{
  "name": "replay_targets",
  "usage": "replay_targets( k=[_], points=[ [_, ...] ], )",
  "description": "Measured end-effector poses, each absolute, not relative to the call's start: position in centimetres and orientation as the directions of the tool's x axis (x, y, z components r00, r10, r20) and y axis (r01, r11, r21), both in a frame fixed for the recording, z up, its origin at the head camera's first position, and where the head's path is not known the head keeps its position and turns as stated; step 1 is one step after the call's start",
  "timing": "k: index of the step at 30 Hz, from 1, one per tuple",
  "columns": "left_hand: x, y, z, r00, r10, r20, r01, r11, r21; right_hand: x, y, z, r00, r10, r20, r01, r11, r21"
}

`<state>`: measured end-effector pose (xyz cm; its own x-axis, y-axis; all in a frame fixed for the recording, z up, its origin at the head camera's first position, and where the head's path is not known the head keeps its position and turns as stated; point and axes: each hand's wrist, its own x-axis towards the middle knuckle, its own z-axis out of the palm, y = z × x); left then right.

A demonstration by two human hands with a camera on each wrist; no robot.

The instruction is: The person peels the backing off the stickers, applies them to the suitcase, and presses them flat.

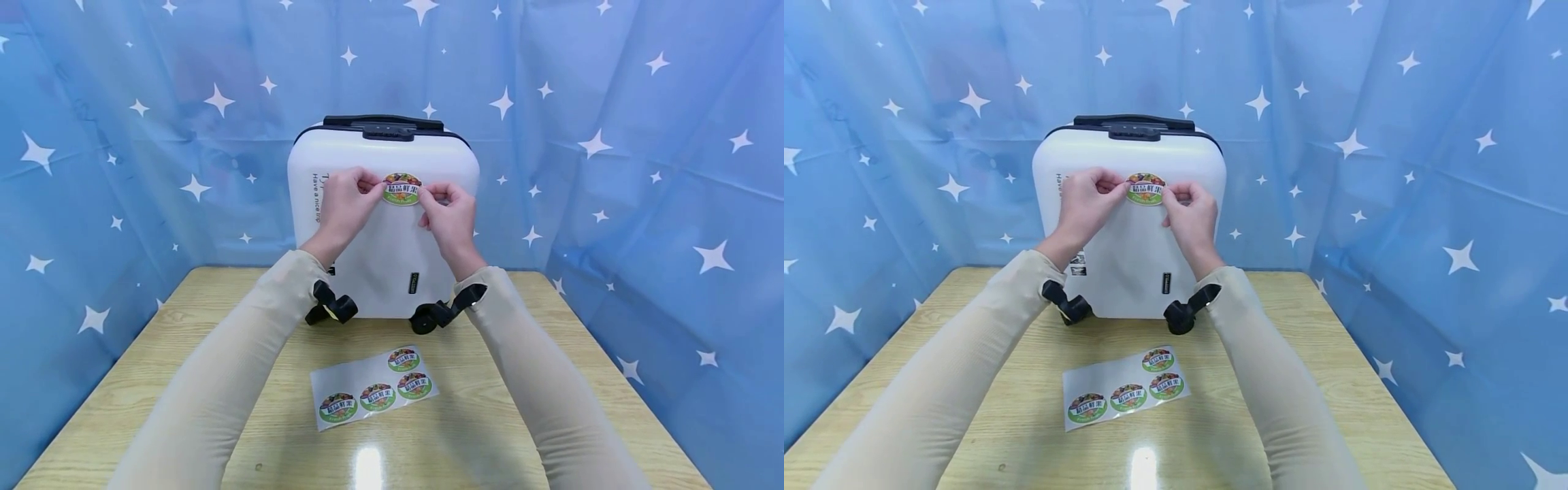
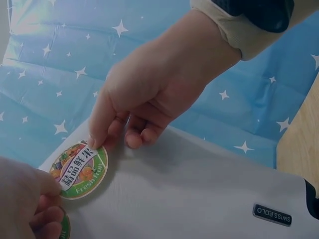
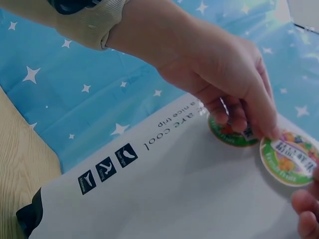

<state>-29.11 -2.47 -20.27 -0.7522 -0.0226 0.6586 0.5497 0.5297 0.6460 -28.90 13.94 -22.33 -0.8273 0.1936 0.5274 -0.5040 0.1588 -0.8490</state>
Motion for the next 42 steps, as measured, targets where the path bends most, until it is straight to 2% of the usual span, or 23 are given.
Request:
replay_targets(
  k=[17, 25, 42],
  points=[
    [-28.7, -2.0, -19.6, -0.763, -0.087, 0.640, 0.463, 0.619, 0.635, -29.2, 12.6, -21.8, -0.783, 0.261, 0.564, -0.499, 0.276, -0.821],
    [-28.7, -1.7, -19.6, -0.771, -0.090, 0.630, 0.457, 0.611, 0.646, -29.3, 12.5, -22.1, -0.758, 0.285, 0.586, -0.499, 0.324, -0.804],
    [-28.8, -1.5, -19.9, -0.735, -0.091, 0.672, 0.478, 0.634, 0.608, -29.3, 12.4, -22.1, -0.745, 0.291, 0.600, -0.485, 0.381, -0.787]
  ],
)
